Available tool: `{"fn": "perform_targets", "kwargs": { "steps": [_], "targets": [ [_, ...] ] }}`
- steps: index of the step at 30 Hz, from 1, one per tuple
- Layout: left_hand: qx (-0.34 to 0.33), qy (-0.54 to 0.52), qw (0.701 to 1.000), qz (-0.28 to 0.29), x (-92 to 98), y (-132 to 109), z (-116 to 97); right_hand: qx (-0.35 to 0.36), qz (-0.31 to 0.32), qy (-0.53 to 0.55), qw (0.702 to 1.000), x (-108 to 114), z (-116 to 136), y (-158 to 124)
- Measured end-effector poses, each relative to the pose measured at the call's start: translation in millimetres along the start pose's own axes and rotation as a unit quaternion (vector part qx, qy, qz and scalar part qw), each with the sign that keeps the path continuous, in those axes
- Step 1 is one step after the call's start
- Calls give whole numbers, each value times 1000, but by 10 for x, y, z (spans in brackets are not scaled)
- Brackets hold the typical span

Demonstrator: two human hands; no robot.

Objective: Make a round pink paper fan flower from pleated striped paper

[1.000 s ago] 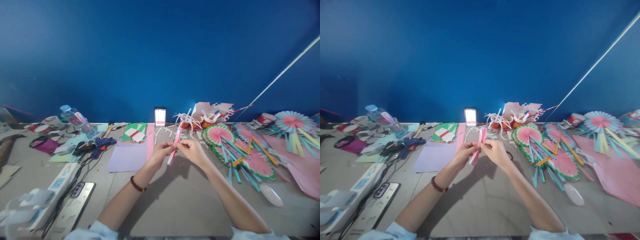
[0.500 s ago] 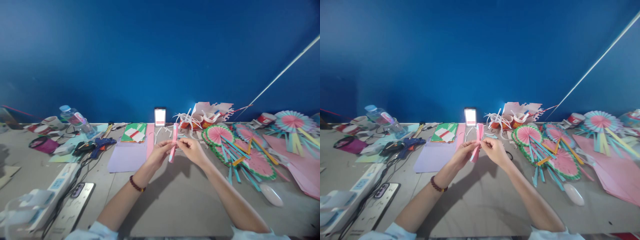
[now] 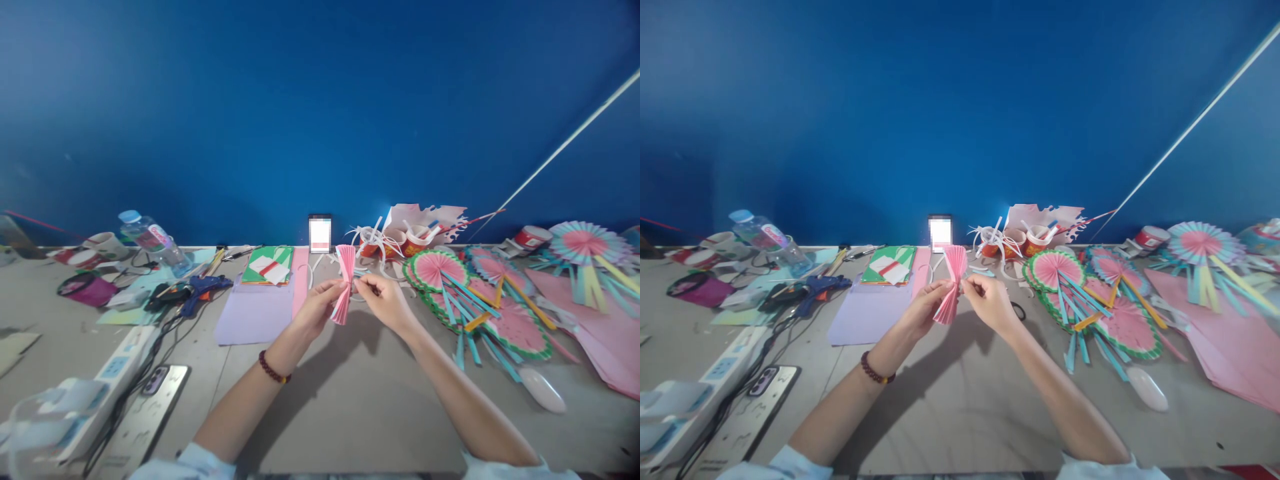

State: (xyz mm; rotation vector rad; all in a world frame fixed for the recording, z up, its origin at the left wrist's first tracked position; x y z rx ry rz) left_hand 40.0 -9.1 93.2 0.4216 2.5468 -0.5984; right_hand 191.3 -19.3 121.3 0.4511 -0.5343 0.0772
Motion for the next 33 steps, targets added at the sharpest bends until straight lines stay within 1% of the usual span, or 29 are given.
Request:
{"fn": "perform_targets", "kwargs": {
  "steps": [7,12,17,20,27,29,30,33],
  "targets": [
    [-14,9,1000,9,27,14,12,-9,5,-8,1000,-2,-27,-7],
    [-22,18,999,-17,4,-13,-22,-6,11,-10,1000,-10,-46,0],
    [-36,12,998,-52,31,-2,-35,-2,25,4,1000,-13,-47,2],
    [-33,14,998,-57,43,6,-35,4,33,0,999,-16,-45,3],
    [-33,24,997,-62,32,-7,-43,-6,40,-4,999,-22,-56,8],
    [-26,29,998,-52,17,-20,-58,-13,66,12,998,-12,-78,21],
    [-22,30,998,-45,9,-28,-69,-17,89,27,995,-3,-98,30],
    [-19,35,999,-32,-3,-53,-100,-41,186,97,977,47,-203,62]
  ]
}}
Point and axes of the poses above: each hand's wrist, its own y-axis towards the middle knuckle, its own x-axis out of the back of the hand, z = x × y, the point moved 2 cm from there along y, towards the middle knuckle, and after that the axes turned 9 degrees about x, right-handed, at the moved point
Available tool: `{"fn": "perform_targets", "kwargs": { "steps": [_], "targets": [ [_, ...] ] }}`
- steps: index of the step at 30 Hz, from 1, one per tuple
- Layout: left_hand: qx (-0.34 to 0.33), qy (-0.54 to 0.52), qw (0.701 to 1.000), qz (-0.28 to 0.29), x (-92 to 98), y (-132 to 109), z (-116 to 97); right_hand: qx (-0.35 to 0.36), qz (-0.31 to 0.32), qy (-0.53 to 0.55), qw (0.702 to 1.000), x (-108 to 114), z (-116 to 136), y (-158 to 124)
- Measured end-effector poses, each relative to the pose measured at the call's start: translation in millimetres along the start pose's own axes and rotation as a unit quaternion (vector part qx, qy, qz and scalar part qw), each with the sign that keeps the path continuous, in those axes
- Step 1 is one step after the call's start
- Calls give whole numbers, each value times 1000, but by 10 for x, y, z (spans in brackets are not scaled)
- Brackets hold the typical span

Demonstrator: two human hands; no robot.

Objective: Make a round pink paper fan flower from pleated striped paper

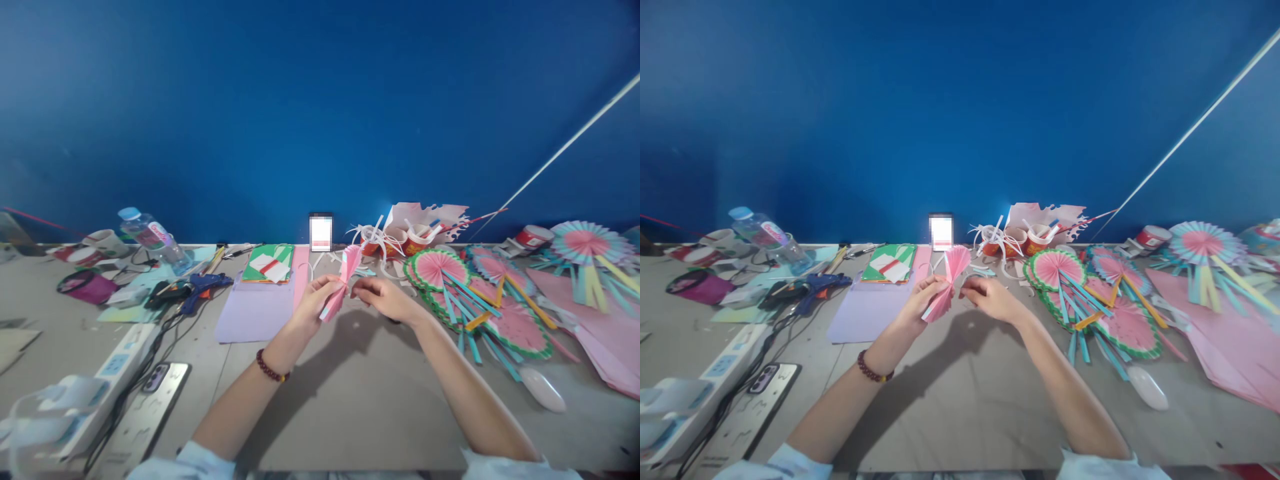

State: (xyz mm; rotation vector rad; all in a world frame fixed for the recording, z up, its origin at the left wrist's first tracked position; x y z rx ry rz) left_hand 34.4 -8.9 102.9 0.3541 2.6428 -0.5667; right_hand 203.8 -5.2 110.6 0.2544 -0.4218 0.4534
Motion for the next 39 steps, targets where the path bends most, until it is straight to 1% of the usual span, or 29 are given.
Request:
{"fn": "perform_targets", "kwargs": {
  "steps": [2,3,4,5,8,10,12,14,16,17,19,21,24,27,30,35,39],
  "targets": [
    [-2,13,1000,10,3,-18,-8,-21,53,57,997,75,-85,1],
    [-6,22,1000,18,4,-29,-8,-31,69,77,994,115,-130,-1],
    [-13,33,999,29,3,-44,-7,-37,62,92,993,159,-172,-1],
    [-19,49,998,45,-3,-62,-8,-42,68,99,992,193,-208,-2],
    [-21,131,985,109,-51,-142,-16,-49,62,95,992,264,-264,0],
    [-17,208,967,148,-100,-205,-28,-57,53,93,993,292,-257,0],
    [-37,287,942,170,-143,-254,-37,-65,51,87,993,314,-228,-10],
    [-43,354,917,178,-168,-268,-9,-62,63,72,993,333,-188,-33],
    [-37,406,896,174,-167,-241,57,-55,71,57,994,352,-149,-65],
    [-41,425,889,166,-159,-216,95,-55,70,48,995,360,-130,-80],
    [-75,443,882,142,-133,-155,164,-61,53,25,996,368,-90,-106],
    [-100,444,883,118,-98,-91,223,-75,31,-4,997,359,-47,-120],
    [-120,443,884,85,-48,-19,271,-90,2,-52,995,321,24,-129],
    [-131,437,886,78,-25,7,277,-84,-11,-89,992,271,111,-140],
    [-138,423,892,79,-20,9,272,-76,-14,-96,992,228,223,-156],
    [-107,385,913,77,5,52,298,-93,-8,-102,990,183,390,-183],
    [-78,373,921,81,31,111,302,-84,-10,-125,989,159,401,-206]
  ]
}}
Point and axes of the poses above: each hand's wrist, its own y-axis towards the middle knuckle, its own x-axis out of the back of the hand, z = x × y, the point moved 2 cm from there along y, towards the middle knuckle, and after that the axes turned 9 degrees about x, right-handed, at the moved point
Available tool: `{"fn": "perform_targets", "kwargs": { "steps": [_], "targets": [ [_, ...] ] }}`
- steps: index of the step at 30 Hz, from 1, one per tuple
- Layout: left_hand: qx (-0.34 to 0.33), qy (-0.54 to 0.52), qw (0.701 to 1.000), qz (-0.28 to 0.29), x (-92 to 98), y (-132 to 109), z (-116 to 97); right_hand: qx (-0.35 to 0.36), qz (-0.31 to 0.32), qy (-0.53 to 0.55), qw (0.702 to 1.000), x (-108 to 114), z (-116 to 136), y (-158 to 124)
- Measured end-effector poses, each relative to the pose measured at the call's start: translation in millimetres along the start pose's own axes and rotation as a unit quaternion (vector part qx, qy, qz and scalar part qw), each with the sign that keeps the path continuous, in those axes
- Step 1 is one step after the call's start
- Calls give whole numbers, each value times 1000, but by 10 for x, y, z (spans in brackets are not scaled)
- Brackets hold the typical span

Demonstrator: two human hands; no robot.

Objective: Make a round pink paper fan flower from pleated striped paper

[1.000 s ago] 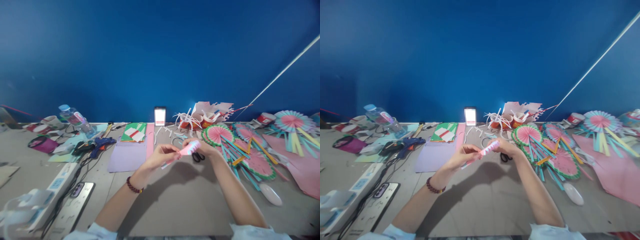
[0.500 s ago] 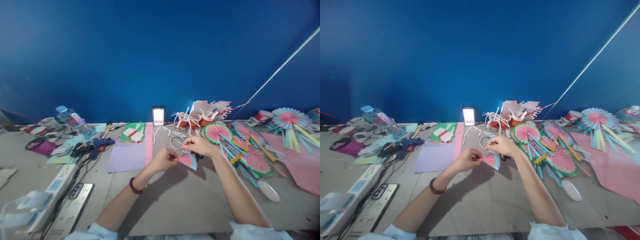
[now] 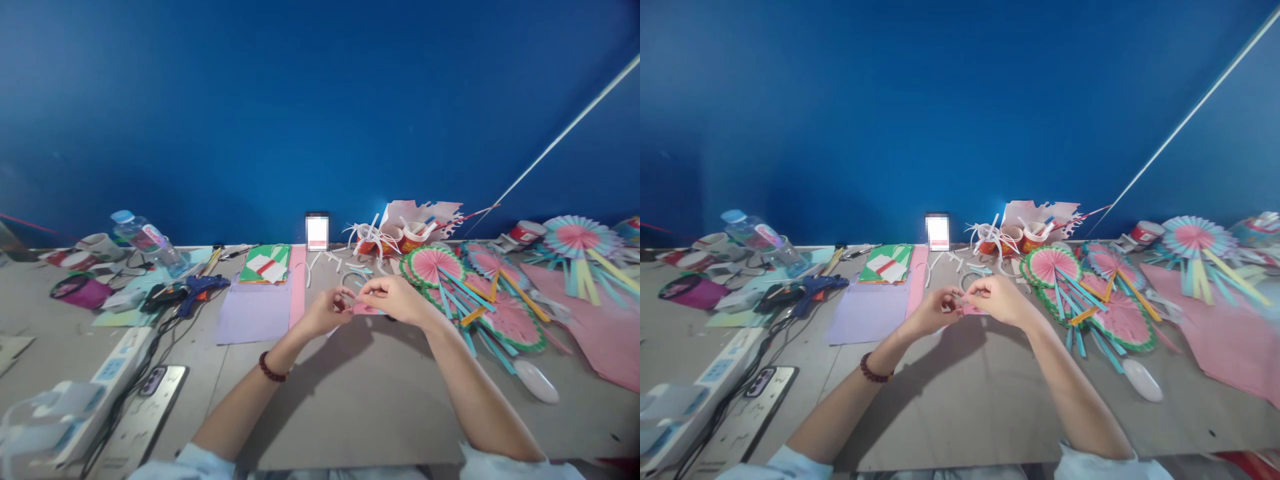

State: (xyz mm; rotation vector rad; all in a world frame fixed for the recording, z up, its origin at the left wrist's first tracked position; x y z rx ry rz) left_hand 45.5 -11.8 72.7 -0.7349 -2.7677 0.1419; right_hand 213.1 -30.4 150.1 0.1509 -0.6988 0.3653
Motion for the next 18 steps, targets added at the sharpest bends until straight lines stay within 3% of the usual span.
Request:
{"fn": "perform_targets", "kwargs": {
  "steps": [5,11,18],
  "targets": [
    [2,-25,999,-20,28,48,9,39,-24,-51,998,-60,12,-35],
    [33,-156,985,-61,99,119,56,51,-72,-154,984,-159,160,-72],
    [60,-250,963,-77,223,78,-8,64,-63,-171,981,-223,148,-57]
  ]
}}
Point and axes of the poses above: each hand's wrist, its own y-axis towards the middle knuckle, its own x-axis out of the back of the hand, z = x × y, the point moved 2 cm from there along y, towards the middle knuckle, and after that the axes turned 9 degrees about x, right-handed, at the moved point
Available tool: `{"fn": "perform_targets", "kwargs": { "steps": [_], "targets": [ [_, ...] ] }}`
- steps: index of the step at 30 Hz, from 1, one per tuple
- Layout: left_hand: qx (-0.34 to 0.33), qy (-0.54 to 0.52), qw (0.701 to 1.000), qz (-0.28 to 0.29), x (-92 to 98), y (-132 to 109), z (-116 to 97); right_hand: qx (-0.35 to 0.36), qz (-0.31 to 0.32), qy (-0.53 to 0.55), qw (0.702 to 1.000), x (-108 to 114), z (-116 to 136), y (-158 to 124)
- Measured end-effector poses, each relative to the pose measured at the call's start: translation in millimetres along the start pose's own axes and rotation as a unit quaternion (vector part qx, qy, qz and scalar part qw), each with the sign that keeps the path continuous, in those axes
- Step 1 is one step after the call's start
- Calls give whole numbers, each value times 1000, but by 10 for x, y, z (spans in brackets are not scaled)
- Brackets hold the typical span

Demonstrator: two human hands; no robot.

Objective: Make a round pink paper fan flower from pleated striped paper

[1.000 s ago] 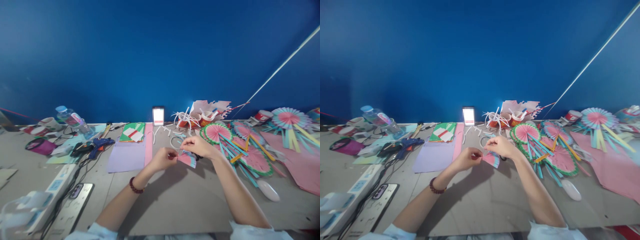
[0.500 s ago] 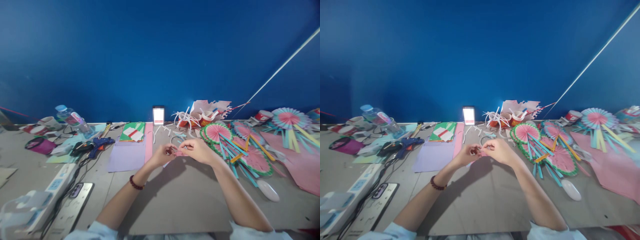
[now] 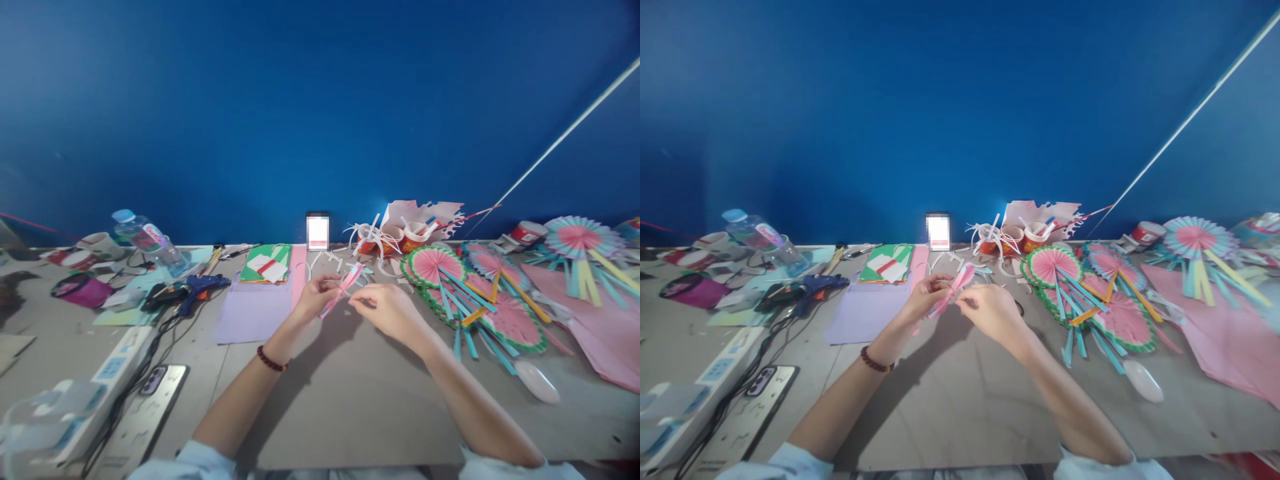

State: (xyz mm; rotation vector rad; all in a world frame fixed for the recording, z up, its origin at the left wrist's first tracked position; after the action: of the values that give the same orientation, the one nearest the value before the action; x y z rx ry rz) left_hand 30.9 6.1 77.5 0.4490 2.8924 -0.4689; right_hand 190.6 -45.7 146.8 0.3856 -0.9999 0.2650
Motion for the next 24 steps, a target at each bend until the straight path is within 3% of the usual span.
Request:
{"fn": "perform_targets", "kwargs": {
  "steps": [10,18,24],
  "targets": [
    [18,-76,997,28,93,-6,-76,-1,-5,8,1000,44,-31,25],
    [43,-129,989,55,53,-79,-193,17,-10,20,1000,64,-53,36],
    [37,-140,984,100,-5,-132,-249,-23,10,158,987,-42,-311,117]
  ]
}}
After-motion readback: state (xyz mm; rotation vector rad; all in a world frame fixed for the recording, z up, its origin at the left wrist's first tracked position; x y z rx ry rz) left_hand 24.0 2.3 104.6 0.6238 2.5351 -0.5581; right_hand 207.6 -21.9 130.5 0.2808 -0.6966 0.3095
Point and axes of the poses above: each hand's wrist, its own y-axis towards the middle knuckle, its own x-axis out of the back of the hand, z = x × y, the point moved 2 cm from there along y, towards the middle knuckle, and after that the axes turned 9 degrees about x, right-handed, at the moved point
